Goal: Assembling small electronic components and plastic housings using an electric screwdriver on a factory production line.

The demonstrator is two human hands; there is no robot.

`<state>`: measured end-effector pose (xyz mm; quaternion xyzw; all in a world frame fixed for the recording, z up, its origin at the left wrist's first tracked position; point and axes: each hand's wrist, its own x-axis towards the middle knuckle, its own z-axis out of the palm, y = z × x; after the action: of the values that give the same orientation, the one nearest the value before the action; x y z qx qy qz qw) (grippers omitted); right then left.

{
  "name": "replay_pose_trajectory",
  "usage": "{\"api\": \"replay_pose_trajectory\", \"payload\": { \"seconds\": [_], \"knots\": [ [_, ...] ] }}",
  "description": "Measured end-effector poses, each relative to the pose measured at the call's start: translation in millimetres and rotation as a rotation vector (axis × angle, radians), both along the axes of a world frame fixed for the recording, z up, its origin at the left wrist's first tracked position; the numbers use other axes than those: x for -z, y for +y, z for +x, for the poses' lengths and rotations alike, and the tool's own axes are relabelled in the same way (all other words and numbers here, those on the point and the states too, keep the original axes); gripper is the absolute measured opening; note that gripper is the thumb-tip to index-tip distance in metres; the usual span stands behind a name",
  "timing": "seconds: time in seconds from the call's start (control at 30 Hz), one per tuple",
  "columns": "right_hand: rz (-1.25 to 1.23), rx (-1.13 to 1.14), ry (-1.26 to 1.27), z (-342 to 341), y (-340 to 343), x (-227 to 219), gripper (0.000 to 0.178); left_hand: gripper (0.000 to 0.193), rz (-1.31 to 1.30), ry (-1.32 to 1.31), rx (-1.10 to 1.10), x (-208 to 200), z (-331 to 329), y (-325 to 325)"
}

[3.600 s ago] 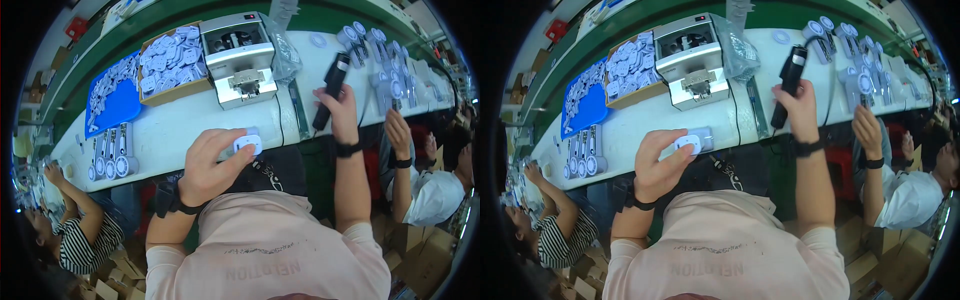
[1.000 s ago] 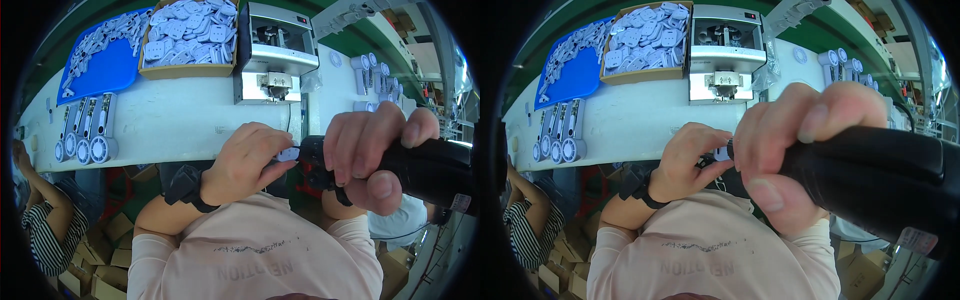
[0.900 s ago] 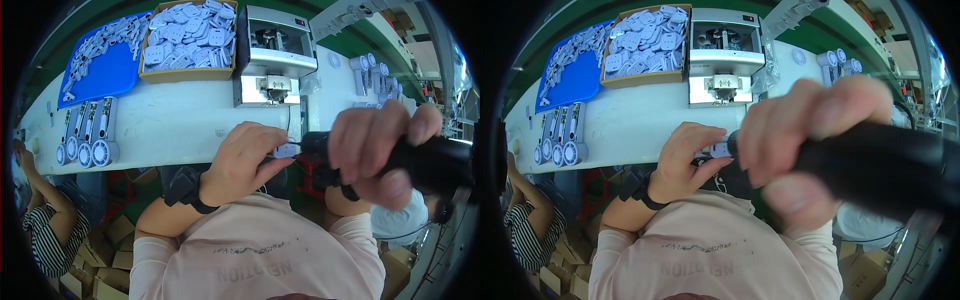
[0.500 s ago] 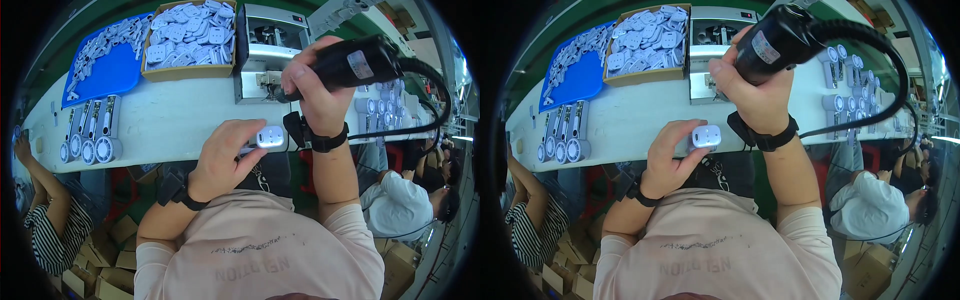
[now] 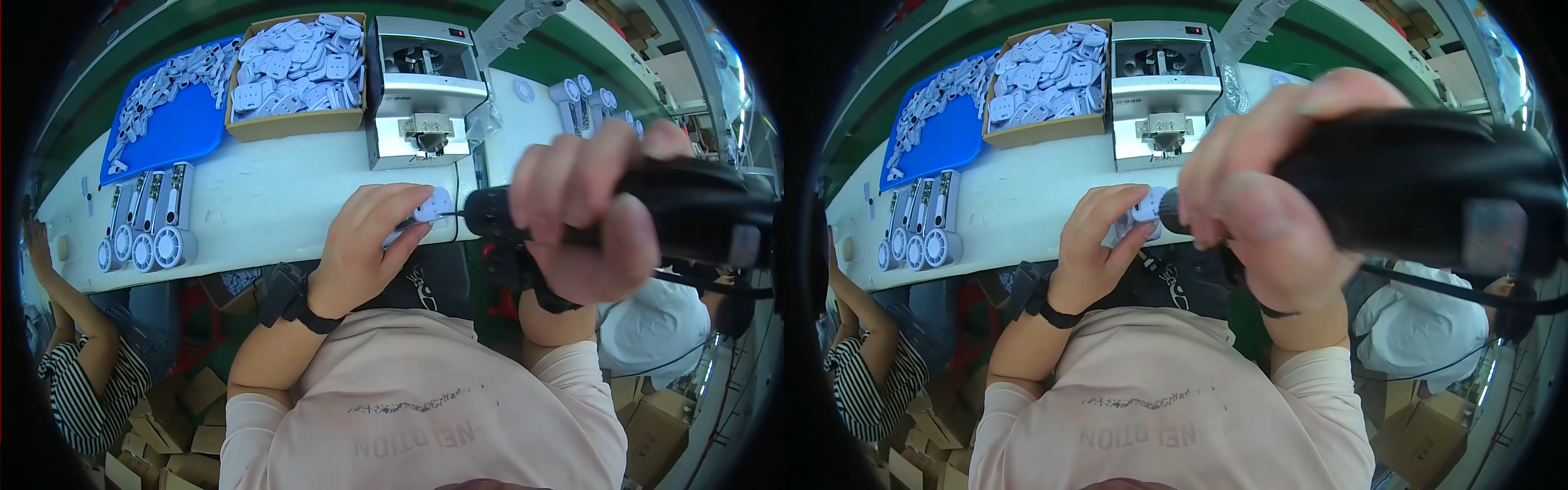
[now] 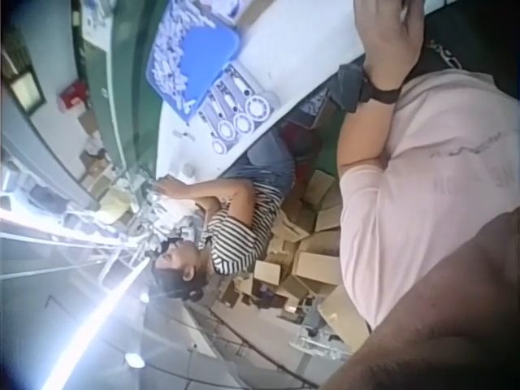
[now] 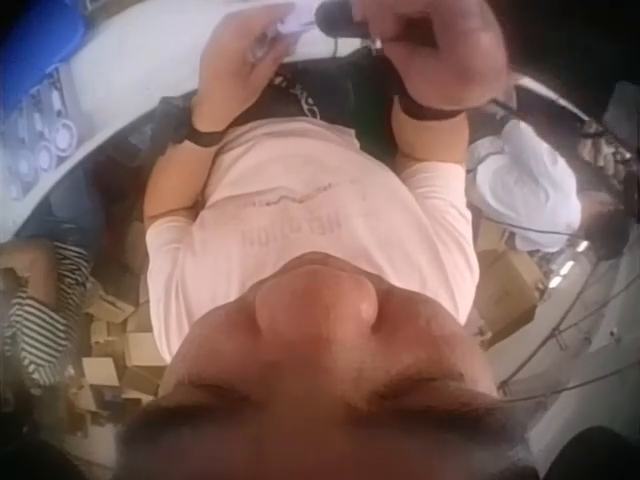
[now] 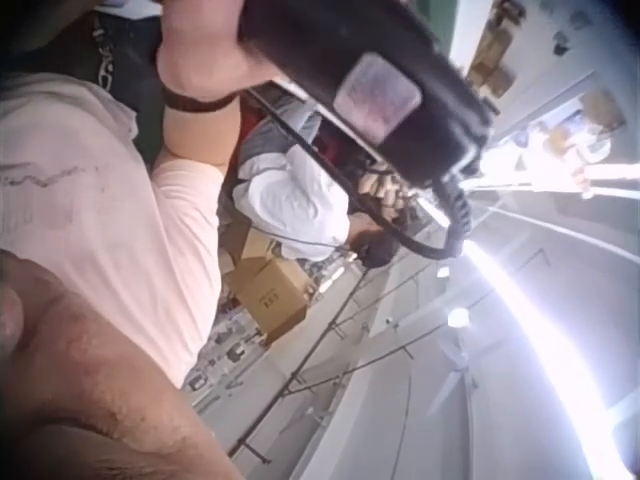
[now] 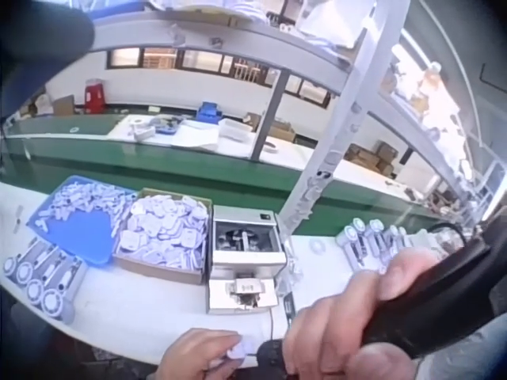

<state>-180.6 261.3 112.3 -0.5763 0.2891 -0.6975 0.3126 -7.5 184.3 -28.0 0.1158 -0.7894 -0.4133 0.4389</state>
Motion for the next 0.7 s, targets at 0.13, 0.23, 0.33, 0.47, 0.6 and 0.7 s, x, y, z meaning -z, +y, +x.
{"api": "replay_pose_trajectory", "payload": {
  "seconds": [0.13,0.23,0.33,0.47,0.6,0.7],
  "knots": [
    [0.05,0.07,0.037,2.5,-5.5,3.4,0.037,0.047,-0.006,0.003,-0.01,-0.4,-1.4,-1.4],
    [0.086,0.103,0.099,4.4,-7.5,-0.4,0.037,0.045,0.002,-0.008,-0.001,-0.8,-0.7,0.0],
    [0.114,0.129,0.206,2.2,-10.9,-2.4,0.039,0.044,-0.009,-0.014,0.01,-1.9,-1.2,-1.8],
    [0.13,0.153,0.322,3.0,-16.6,-0.7,0.041,0.043,-0.026,-0.015,0.017,-0.5,-2.3,-5.3],
    [0.114,0.156,0.227,8.3,-22.6,5.3,0.042,0.043,-0.004,-0.007,0.018,0.2,-1.4,-10.6],
    [0.092,0.12,0.16,11.4,-22.7,5.3,0.041,0.044,-0.022,-0.02,0.018,-1.1,2.6,-7.7]
  ]
}}
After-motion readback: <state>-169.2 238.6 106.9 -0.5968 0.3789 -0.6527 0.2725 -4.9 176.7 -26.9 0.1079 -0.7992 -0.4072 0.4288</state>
